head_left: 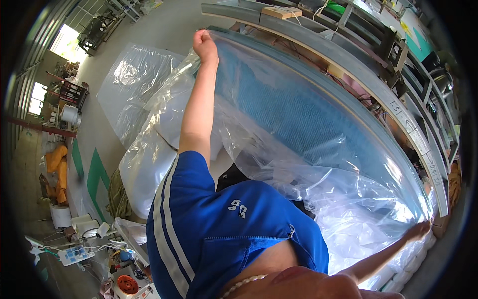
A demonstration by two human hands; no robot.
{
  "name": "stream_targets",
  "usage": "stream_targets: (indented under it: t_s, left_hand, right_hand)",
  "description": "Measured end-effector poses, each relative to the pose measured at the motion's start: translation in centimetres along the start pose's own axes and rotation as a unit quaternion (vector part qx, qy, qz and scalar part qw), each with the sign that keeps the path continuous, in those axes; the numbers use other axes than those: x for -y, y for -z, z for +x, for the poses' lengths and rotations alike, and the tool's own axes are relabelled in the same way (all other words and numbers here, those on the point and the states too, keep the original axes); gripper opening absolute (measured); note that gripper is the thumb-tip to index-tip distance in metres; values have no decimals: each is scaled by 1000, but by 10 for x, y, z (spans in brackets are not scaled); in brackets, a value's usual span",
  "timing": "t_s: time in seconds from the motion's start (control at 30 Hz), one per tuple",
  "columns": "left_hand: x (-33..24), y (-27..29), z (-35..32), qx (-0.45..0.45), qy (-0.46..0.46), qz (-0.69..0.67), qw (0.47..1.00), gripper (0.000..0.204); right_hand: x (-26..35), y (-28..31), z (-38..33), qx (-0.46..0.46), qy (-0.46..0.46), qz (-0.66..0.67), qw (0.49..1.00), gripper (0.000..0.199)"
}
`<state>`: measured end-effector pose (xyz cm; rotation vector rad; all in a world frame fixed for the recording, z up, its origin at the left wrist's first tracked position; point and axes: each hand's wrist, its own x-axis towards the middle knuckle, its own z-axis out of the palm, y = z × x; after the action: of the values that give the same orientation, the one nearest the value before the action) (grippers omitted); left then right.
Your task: Covering long industrial parts with clear plastic film in a manufacturing setting.
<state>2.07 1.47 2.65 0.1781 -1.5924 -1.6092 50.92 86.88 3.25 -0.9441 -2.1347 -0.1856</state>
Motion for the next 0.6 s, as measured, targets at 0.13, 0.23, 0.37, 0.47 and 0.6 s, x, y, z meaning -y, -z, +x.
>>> stream_targets:
  t_s: [0.13, 0.23, 0.37, 0.47, 0.6]
  left_hand:
    - [37, -13, -6, 3, -52, 5, 999, 6]
    - [46, -21, -4, 9, -39, -32, 999, 7]
    - [47, -22, -1, 26, 61, -84, 994, 10]
    - [34, -18, -1, 48, 67, -70, 994, 9]
    - [27, -23, 0, 51, 79, -22, 995, 24]
  right_hand:
    - [25, -59, -2, -38, -43, -52, 997, 23]
    - [47, -62, 3, -18, -101, -33, 994, 24]
    - [46, -75, -3, -42, -66, 7, 997, 30]
    - [44, -81, 0, -39, -132, 48, 989, 28]
    - [27, -86, 4, -73, -149, 4, 986, 48]
